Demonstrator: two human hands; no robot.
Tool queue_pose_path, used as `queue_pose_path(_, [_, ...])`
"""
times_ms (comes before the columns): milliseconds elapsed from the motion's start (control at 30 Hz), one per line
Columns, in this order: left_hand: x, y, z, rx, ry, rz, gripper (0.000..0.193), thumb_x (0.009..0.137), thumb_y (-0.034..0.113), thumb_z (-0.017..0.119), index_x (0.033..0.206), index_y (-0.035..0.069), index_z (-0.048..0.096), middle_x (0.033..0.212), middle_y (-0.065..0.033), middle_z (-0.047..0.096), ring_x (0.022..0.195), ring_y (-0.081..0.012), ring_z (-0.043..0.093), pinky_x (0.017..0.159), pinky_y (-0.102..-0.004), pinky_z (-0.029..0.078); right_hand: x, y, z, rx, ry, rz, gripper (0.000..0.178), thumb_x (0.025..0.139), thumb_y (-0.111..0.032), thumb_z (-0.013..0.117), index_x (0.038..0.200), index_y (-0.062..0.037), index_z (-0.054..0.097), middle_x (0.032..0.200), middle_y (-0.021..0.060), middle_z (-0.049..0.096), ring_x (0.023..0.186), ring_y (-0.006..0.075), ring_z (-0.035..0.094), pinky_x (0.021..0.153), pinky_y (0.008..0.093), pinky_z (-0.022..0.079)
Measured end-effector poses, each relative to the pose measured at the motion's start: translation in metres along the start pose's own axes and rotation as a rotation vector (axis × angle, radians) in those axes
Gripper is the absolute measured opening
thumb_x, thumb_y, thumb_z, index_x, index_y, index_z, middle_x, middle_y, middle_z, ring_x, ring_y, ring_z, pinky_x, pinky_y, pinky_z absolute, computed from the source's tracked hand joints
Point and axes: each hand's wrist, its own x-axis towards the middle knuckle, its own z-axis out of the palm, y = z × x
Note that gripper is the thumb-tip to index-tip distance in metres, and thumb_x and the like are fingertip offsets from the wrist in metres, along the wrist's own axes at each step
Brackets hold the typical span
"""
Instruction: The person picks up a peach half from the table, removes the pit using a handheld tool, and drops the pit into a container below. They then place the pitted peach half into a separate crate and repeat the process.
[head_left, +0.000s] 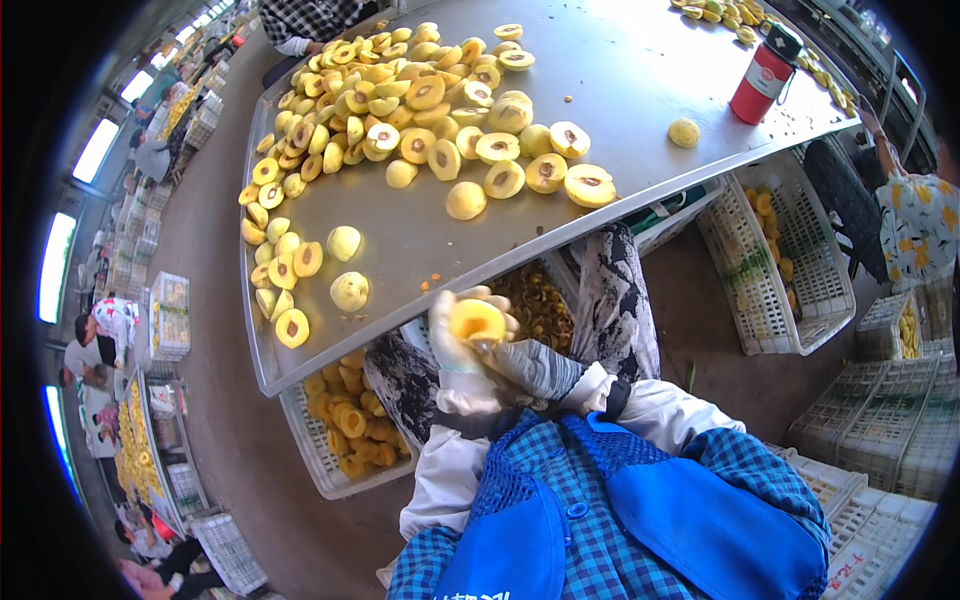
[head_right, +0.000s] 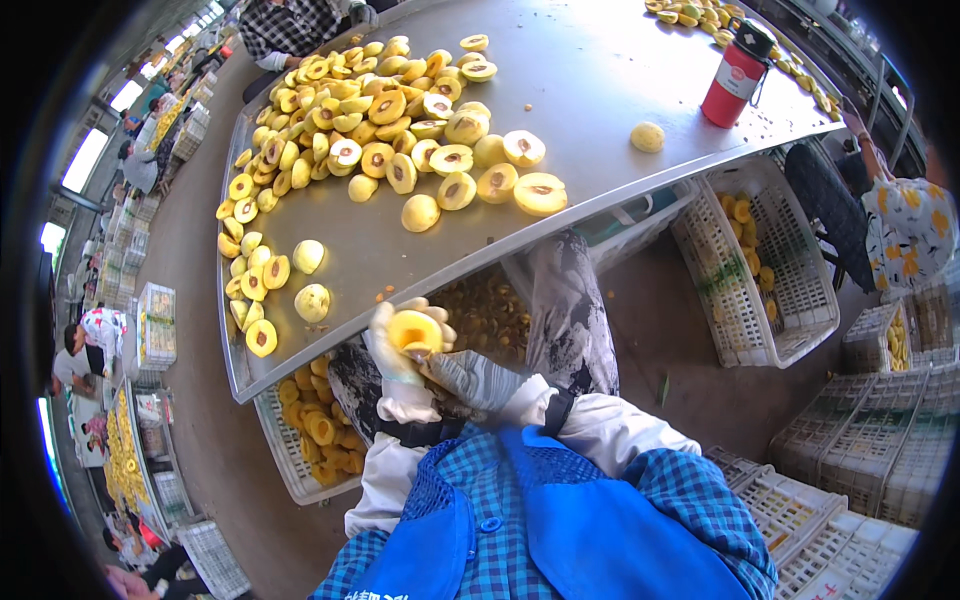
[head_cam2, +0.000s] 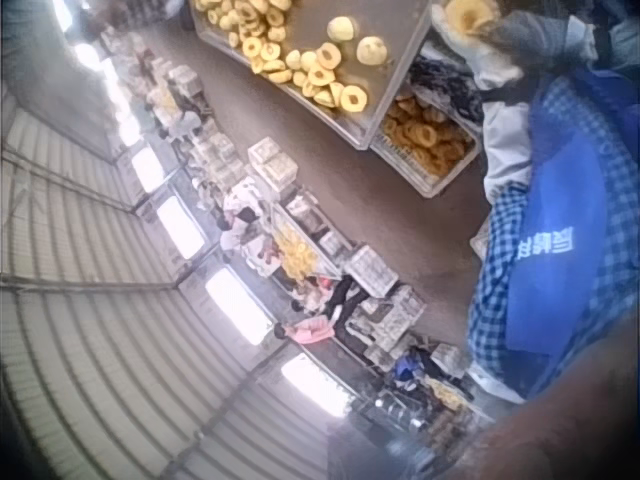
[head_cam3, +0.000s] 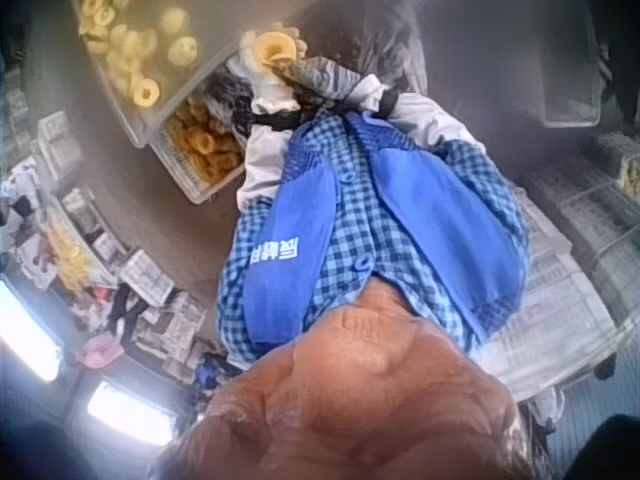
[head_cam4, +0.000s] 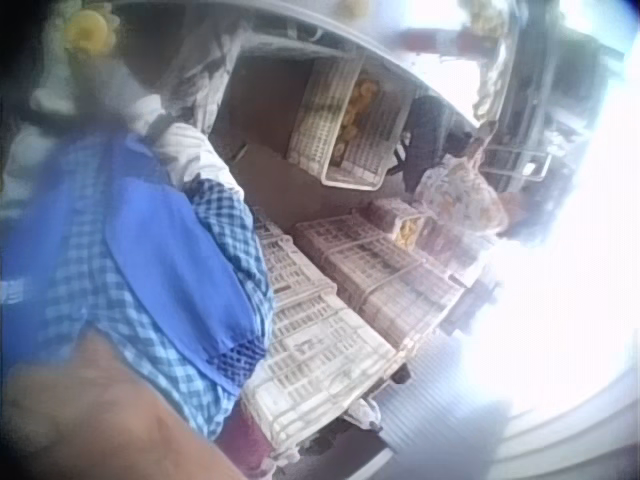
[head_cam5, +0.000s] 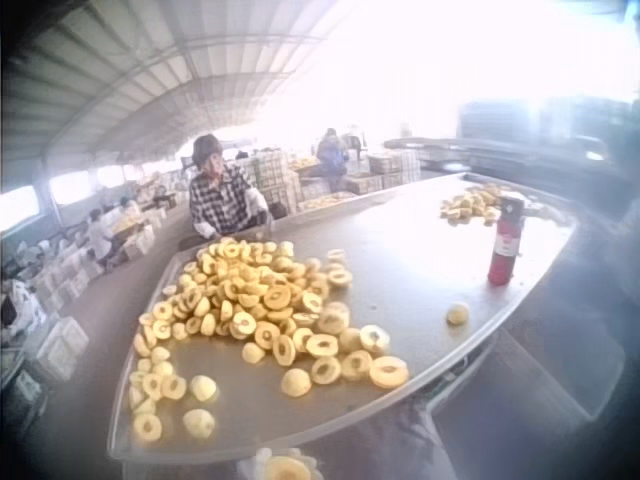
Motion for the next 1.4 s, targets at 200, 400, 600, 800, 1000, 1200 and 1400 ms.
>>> queue_pose_path(200, [-0.026,0.052,-0.05,0.603,0.528,0.694,0.027,0.088,0.028,0.061,0.089,0.002,0.067,0.078,-0.0137,0.066,0.064,-0.0262,0.064,0.061,-0.0376,0.055,0.036,0.05,0.003,-0.252,0.099,-0.227,0.028,0.096,-0.02,0.047,0.118,-0.0056,0.057,0.083,0.0136,0.065,0.072,0.0204,0.061,0.061,0.0345,0.046])
queue_pose_path(400, [-0.065,0.163,-0.108,2.229,0.823,0.873,0.062,0.08,0.031,0.07,0.132,0.007,0.046,0.14,-0.023,0.035,0.121,-0.039,0.046,0.097,-0.0461,0.044,0.049,0.046,-0.015,-0.305,0.073,0.262,0.029,0.096,-0.018,0.041,0.12,-0.0082,0.055,0.069,0.0093,0.058,0.053,0.0229,0.054,0.047,0.0373,0.043])
queue_pose_path(600, [0.1,0.206,-0.038,2.074,0.252,0.257,0.073,0.082,0.037,0.068,0.143,0.015,0.035,0.148,-0.0186,0.03,0.136,-0.0359,0.03,0.106,-0.0412,0.037,0.059,0.104,-0.02,-0.469,0.104,0.114,0.052,0.096,-0.047,0.038,0.097,-0.0013,0.064,0.086,0.0218,0.065,0.08,0.04,0.061,0.068,0.0438,0.048])
queue_pose_path(800, [0.167,0.218,-0.089,1.313,0.174,0.185,0.045,0.081,0.031,0.074,0.116,0.007,0.056,0.089,-0.0115,0.066,0.082,-0.0239,0.064,0.069,-0.0338,0.053,0.04,0.044,-0.023,-0.353,0.229,-0.007,0.04,0.1,-0.035,0.044,0.116,-0.0027,0.061,0.07,0.0062,0.058,0.058,0.0125,0.052,0.056,0.0266,0.044])
queue_pose_path(1000, [0.08,0.149,-0.016,0.074,-0.099,0.242,0.051,0.092,0.047,0.049,0.116,0.002,0.057,0.105,-0.0201,0.064,0.083,-0.034,0.067,0.064,-0.0401,0.06,0.044,-0.015,-0.027,-0.61,0.316,-0.223,0.025,0.097,-0.021,0.045,0.108,-0.0028,0.058,0.097,0.0189,0.063,0.079,0.0385,0.062,0.068,0.0434,0.049])
queue_pose_path(1200, [0.046,0.081,-0.022,0.173,-0.057,0.222,0.051,0.091,0.045,0.05,0.114,-0.001,0.058,0.102,-0.0183,0.064,0.082,-0.0339,0.066,0.061,-0.0412,0.058,0.063,-0.021,-0.007,-0.7,0.446,-0.624,0.033,0.097,-0.032,0.046,0.106,-0.0027,0.059,0.083,0.0248,0.063,0.077,0.0427,0.061,0.067,0.0489,0.047])
queue_pose_path(1400, [0.032,0.057,-0.012,0.138,-0.086,0.246,0.051,0.087,0.041,0.054,0.116,-0.001,0.058,0.104,-0.0181,0.064,0.088,-0.0341,0.065,0.071,-0.0437,0.057,0.059,-0.02,-0.002,-0.747,0.5,-0.384,0.039,0.097,-0.038,0.044,0.107,-0.0029,0.058,0.085,0.0259,0.064,0.08,0.0441,0.06,0.069,0.0502,0.047])
